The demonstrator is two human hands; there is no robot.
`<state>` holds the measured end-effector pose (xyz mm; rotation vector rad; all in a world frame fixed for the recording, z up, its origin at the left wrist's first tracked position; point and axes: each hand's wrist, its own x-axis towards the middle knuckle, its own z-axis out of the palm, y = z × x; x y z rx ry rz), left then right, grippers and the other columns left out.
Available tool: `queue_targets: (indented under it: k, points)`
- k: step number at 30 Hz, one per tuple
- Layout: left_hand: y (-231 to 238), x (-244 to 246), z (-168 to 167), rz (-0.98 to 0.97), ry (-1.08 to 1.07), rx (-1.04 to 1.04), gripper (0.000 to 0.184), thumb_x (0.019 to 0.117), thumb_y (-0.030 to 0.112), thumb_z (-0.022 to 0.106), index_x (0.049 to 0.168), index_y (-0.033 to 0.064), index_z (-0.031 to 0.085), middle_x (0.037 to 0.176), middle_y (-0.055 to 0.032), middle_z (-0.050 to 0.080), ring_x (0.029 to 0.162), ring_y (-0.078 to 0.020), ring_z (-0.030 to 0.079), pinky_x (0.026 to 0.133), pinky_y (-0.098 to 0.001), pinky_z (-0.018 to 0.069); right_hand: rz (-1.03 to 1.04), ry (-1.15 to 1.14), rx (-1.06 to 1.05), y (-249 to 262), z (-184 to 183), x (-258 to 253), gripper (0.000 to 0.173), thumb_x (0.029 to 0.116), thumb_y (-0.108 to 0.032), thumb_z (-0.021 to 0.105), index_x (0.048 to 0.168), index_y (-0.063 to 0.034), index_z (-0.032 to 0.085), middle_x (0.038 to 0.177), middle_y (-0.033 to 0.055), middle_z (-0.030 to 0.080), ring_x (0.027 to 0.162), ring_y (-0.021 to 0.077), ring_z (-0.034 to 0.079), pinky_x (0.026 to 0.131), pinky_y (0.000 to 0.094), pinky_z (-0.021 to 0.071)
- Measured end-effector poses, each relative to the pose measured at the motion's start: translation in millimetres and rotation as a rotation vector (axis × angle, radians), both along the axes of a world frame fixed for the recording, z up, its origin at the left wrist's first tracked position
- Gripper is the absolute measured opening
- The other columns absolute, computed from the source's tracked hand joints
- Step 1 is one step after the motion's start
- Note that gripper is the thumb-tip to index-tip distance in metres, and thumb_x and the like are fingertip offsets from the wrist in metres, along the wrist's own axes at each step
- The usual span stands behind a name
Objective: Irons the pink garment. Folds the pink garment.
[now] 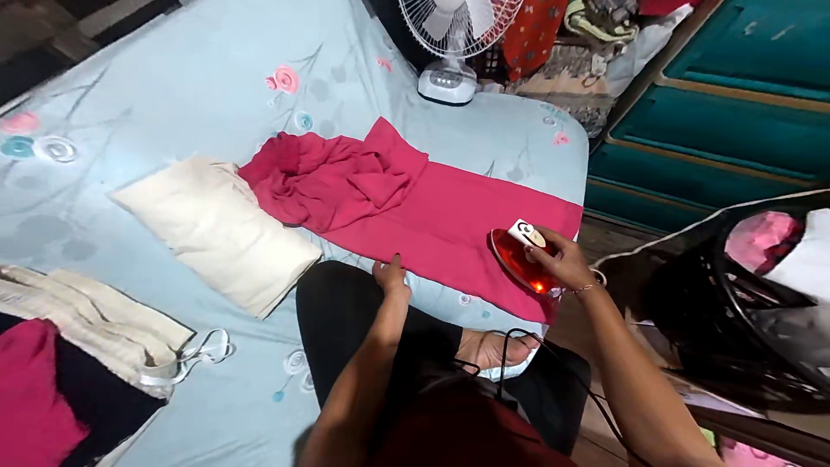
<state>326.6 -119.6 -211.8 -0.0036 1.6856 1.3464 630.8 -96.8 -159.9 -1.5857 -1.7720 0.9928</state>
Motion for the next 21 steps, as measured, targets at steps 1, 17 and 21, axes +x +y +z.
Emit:
queue_targets:
  k: [1,17,21]
  points:
    - [2,1,-2,-0.047,0.012,-0.028,0.031,0.1025,0.006,0.061,0.129,-0.0051,0.049,0.105,-0.0151,0.055,0.084,-0.0162,0.055,0.074,-0.0278,0.0493,0.024,-0.009,0.002,2,-1,-5,0.045,0.0965,-0.020,0.064,0.136,0.0024,0.061,0.112,0.0208,0.071,0.095,0.0211,0.070,0.088,0.0398,0.0566]
    - [-27,11,7,-0.230,0.143,0.090,0.050,0.1024,-0.007,0.050,0.148,-0.0076,0.030,0.117,-0.0237,0.055,0.091,-0.0217,0.063,0.078,-0.0342,0.0562,0.240,-0.208,-0.208,0,18,11,0.047,0.0999,-0.024,0.065,0.141,-0.0025,0.061,0.123,0.0245,0.069,0.111,0.0355,0.069,0.102,0.0539,0.0501]
    - [-32,1,28,-0.464,0.566,0.234,0.068,0.0981,0.000,0.060,0.155,-0.0122,0.024,0.154,-0.0369,0.036,0.139,-0.0420,0.046,0.112,-0.0474,0.0434,0.145,-0.220,-0.178,0,35,18,0.046,0.0979,-0.025,0.068,0.138,-0.0019,0.062,0.118,0.0243,0.070,0.108,0.0347,0.069,0.100,0.0534,0.0508]
